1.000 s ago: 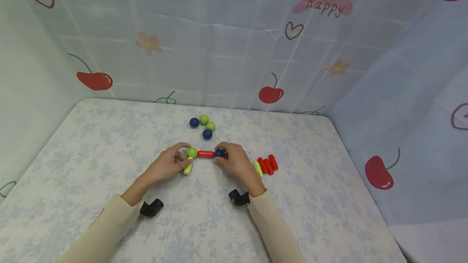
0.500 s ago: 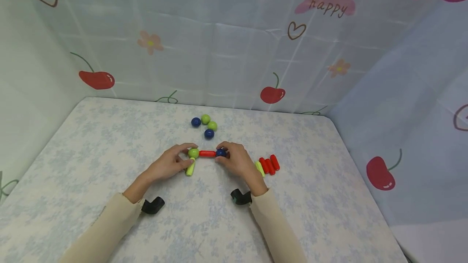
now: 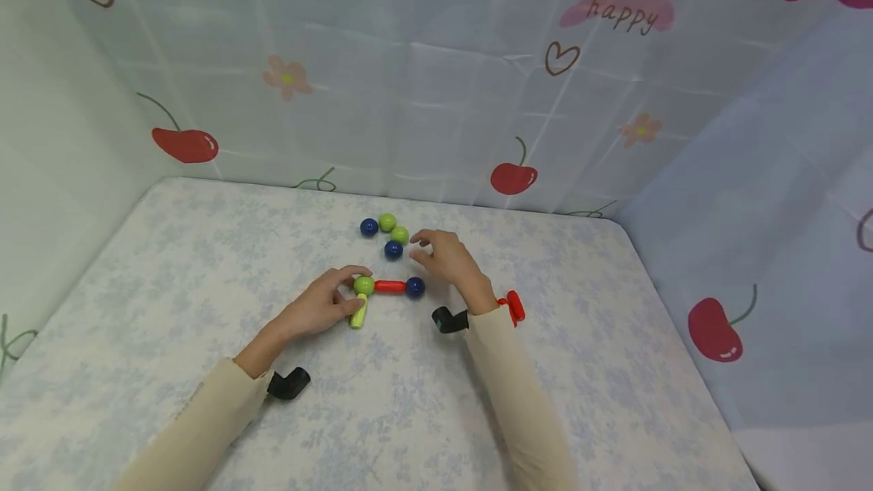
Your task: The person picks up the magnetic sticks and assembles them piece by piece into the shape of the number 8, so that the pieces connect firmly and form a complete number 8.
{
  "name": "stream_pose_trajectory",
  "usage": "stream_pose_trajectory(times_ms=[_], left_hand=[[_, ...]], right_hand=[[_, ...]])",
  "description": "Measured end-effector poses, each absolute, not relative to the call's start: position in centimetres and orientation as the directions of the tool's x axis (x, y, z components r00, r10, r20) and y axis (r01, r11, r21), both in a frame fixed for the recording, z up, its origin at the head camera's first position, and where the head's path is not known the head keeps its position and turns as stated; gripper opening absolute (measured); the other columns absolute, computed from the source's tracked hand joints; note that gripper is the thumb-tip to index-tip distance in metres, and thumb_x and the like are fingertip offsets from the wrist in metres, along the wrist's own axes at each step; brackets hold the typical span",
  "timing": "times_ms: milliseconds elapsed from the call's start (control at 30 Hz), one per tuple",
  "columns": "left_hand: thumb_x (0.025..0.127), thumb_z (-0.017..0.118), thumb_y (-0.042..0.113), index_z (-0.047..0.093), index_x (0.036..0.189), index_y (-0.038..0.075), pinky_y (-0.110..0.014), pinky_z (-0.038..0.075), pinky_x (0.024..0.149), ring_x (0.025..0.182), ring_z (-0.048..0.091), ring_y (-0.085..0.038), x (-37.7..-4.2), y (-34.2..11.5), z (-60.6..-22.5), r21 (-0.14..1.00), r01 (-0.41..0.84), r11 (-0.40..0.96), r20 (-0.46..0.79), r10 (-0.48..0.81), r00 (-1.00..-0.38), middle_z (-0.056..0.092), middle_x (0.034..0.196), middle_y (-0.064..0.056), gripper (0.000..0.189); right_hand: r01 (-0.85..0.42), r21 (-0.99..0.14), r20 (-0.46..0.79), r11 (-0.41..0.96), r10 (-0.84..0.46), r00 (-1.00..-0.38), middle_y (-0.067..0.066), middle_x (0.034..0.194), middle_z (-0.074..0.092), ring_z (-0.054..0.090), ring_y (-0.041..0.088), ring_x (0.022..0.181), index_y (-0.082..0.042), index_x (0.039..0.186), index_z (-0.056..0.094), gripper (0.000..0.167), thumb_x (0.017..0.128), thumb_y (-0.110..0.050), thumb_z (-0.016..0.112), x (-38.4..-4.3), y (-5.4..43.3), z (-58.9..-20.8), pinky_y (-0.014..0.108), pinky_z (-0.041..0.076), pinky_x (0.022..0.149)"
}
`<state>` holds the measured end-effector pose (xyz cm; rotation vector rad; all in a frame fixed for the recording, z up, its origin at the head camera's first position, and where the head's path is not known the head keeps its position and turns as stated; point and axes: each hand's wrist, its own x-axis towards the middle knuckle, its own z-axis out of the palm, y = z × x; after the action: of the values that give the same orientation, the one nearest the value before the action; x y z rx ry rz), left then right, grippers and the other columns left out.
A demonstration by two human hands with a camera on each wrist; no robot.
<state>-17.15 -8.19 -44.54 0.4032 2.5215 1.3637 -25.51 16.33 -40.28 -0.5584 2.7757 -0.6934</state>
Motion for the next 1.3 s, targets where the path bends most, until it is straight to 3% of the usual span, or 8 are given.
stream_pose_trajectory(times_ms=[333, 700, 933, 1100, 1300], left_hand=[[0.093, 0.072, 0.017, 0.050, 0.141, 0.017, -0.029, 0.048, 0.067, 0.075, 0.057, -0.017, -17.3, -8.1, -44.7, 0.858, 0.093, 0.506, -0.117, 0.369, -0.922, 0.048, 0.127, -0.020, 0.053], [0.088, 0.077, 0.020, 0.054, 0.138, 0.018, -0.030, 0.048, 0.068, 0.076, 0.059, -0.016, -16.7, -7.4, -44.0, 0.807, 0.093, 0.583, -0.108, 0.301, -0.947, 0.053, 0.119, -0.014, 0.055], [0.084, 0.080, 0.018, 0.058, 0.134, 0.014, -0.036, 0.044, 0.069, 0.085, 0.054, -0.021, -16.4, -6.7, -43.7, 0.723, 0.146, 0.675, -0.027, 0.238, -0.971, 0.061, 0.108, -0.012, 0.055], [0.084, 0.079, 0.014, 0.058, 0.132, 0.013, -0.034, 0.042, 0.068, 0.086, 0.051, -0.023, -16.3, -6.5, -43.7, 0.733, 0.137, 0.666, -0.029, 0.231, -0.972, 0.060, 0.107, -0.013, 0.052], [0.084, 0.077, 0.014, 0.058, 0.133, 0.013, -0.034, 0.042, 0.069, 0.087, 0.051, -0.023, -16.4, -6.6, -43.7, 0.741, 0.124, 0.660, -0.039, 0.226, -0.973, 0.060, 0.107, -0.013, 0.053]], right_hand=[[-0.367, -0.499, -0.108, 0.785, -0.477, -0.872, 0.017, 0.144, 0.054, 0.054, 0.035, 0.130, -0.010, 0.144, 0.053, 0.043, 0.102, -0.008, 0.055, -28.8, 14.7, -41.5, 0.048, 0.048, 0.102], [-0.318, -0.493, -0.089, 0.810, -0.411, -0.908, 0.016, 0.135, 0.060, 0.066, 0.031, 0.107, -0.011, 0.132, 0.059, 0.034, 0.099, -0.018, 0.064, -28.5, 15.0, -42.2, 0.044, 0.052, 0.094], [-0.276, -0.525, -0.095, 0.805, -0.378, -0.921, 0.017, 0.130, 0.063, 0.067, 0.031, 0.109, -0.011, 0.132, 0.056, 0.035, 0.100, -0.022, 0.064, -27.8, 15.4, -42.2, 0.043, 0.054, 0.092], [-0.317, -0.511, -0.043, 0.799, -0.392, -0.919, 0.017, 0.126, 0.064, 0.067, 0.030, 0.104, -0.011, 0.141, 0.055, 0.041, 0.102, -0.022, 0.060, -26.9, 16.5, -42.1, 0.042, 0.056, 0.086], [-0.383, -0.511, 0.019, 0.770, -0.435, -0.900, 0.015, 0.116, 0.065, 0.066, 0.028, 0.096, -0.008, 0.135, 0.060, 0.037, 0.101, -0.023, 0.062, -24.8, 17.4, -41.2, 0.041, 0.056, 0.083]])
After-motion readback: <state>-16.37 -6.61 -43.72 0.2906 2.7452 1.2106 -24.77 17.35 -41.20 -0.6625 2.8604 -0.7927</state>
